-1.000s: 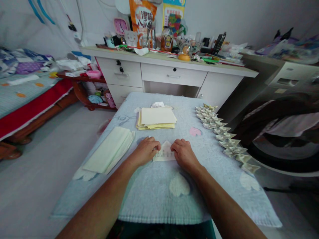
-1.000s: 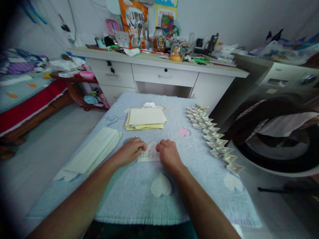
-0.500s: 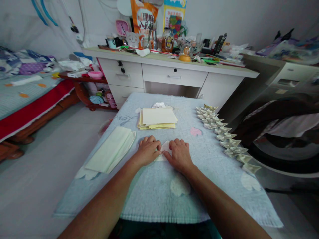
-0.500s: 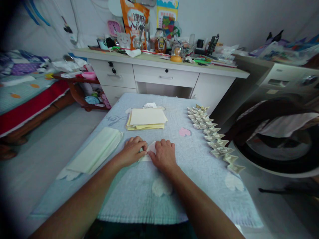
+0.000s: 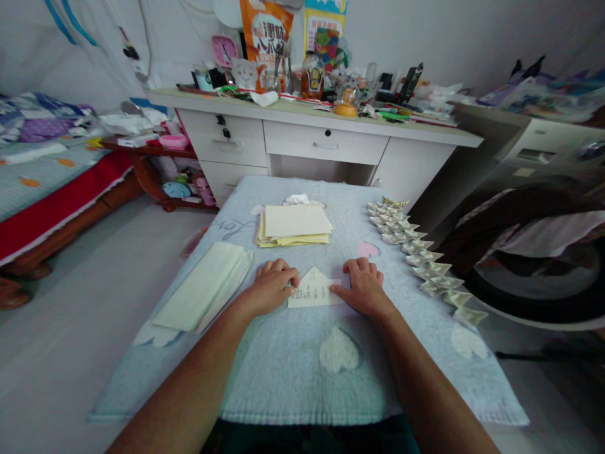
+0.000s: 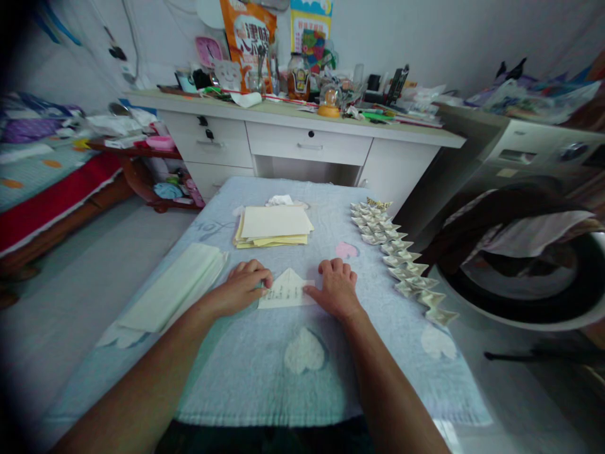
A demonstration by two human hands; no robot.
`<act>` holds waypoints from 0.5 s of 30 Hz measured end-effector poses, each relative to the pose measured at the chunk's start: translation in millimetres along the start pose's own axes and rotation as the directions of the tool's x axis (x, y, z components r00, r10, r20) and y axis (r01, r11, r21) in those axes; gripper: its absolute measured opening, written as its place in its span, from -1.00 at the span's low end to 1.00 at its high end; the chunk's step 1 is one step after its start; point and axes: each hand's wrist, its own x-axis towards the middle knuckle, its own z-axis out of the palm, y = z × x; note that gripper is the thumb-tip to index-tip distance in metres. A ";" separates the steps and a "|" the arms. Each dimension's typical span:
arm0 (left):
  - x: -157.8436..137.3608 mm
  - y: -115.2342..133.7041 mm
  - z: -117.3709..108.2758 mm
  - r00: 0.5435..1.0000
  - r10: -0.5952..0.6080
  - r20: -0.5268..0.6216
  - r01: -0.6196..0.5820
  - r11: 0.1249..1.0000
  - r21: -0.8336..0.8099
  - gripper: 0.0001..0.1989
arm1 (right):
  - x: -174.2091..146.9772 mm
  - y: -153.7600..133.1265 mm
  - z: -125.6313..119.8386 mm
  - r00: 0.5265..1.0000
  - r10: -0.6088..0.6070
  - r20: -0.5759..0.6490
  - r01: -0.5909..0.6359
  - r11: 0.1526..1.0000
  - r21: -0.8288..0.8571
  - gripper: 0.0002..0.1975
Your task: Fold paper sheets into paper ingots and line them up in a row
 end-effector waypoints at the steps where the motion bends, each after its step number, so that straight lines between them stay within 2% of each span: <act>1: 0.4 -1.3 0.6 1.000 0.007 -0.002 -0.007 1.000 -0.002 -0.87 | 0.5 2.0 -1.1 1.000 -0.001 0.012 0.001 1.000 0.005 -0.53; 10: 1.3 -6.0 1.2 1.000 0.030 -0.004 -0.030 1.000 -0.006 -0.85 | 1.9 12.4 -11.0 0.991 -0.027 0.128 0.019 0.997 0.068 -0.60; 15: 3.5 -3.7 1.8 0.999 0.048 -0.024 -0.048 0.999 -0.002 -0.83 | 1.3 17.1 -16.2 0.990 -0.078 0.118 0.064 0.991 0.114 -0.70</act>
